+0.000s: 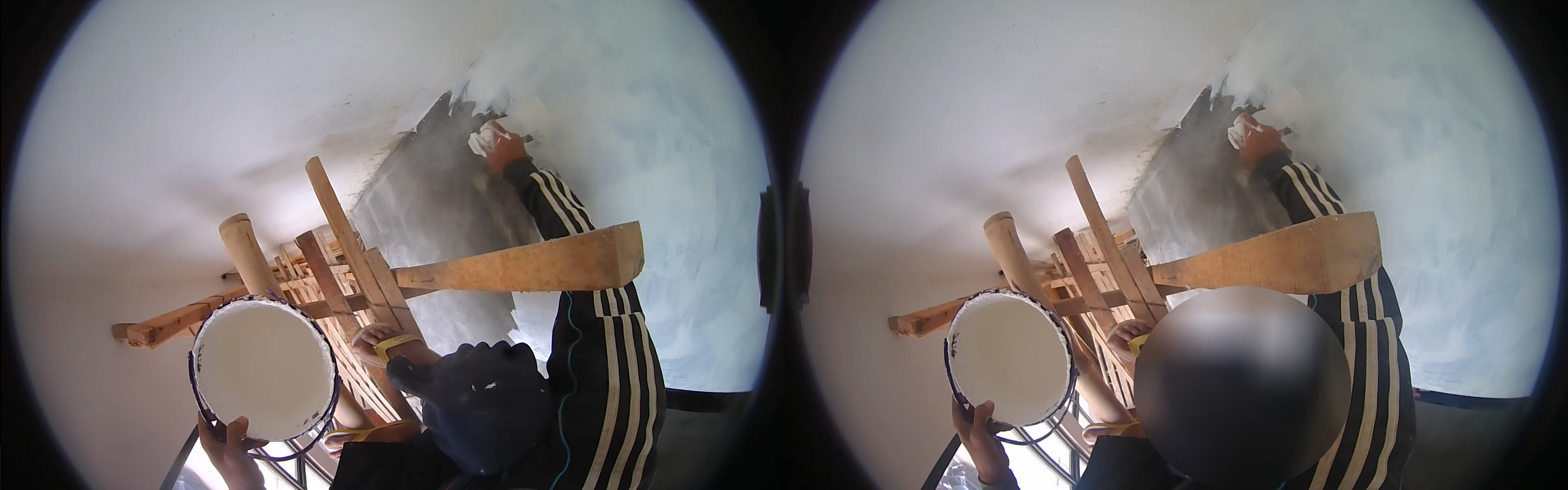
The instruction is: The person applies white plaster to a wall using a trowel and a bucket. They repeatedly scoop plaster from the bucket and spread it onto the wall surface, working on a section near a window.
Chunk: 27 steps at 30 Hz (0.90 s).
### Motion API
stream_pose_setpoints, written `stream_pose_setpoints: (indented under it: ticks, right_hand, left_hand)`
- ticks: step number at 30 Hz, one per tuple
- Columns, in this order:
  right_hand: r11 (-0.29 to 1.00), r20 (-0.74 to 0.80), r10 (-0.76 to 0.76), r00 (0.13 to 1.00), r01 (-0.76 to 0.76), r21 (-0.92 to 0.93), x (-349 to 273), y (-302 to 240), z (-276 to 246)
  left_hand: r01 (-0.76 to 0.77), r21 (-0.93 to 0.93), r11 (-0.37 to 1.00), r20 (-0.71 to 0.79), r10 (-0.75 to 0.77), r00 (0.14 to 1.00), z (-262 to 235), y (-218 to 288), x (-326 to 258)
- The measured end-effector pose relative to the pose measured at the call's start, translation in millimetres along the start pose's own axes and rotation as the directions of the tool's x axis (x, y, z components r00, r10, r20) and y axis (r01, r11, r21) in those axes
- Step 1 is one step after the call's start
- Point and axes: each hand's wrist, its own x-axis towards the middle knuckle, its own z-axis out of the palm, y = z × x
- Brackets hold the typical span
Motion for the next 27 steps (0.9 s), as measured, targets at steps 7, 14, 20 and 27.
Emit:
stream_pose_setpoints:
  ticks: [7, 14, 20, 27]
  right_hand:
    - [0.954, -0.371, -0.205, 0.906, 0.101, -0.281, 34.4, 50.3, -72.9]
    - [0.935, -0.486, -0.339, 0.805, 0.231, -0.269, 7.6, 35.2, -142.5]
    - [0.713, -0.298, -0.692, 0.657, 0.557, -0.427, -3.1, 7.8, -38.8]
    - [0.590, 0.079, -0.753, 0.653, 0.724, -0.357, -3.6, -25.8, 86.2]
  left_hand:
    - [0.079, 0.032, 0.996, 0.035, -0.080, 0.996, 6.0, 9.1, 7.4]
    - [0.058, 0.032, 0.998, -0.018, -0.058, 0.998, 2.1, -8.2, 15.0]
    - [0.028, 0.074, 0.997, -0.008, -0.028, 1.000, 0.8, -18.3, 18.8]
    - [0.068, 0.069, 0.995, -0.059, -0.064, 0.996, -2.2, -22.9, 17.7]
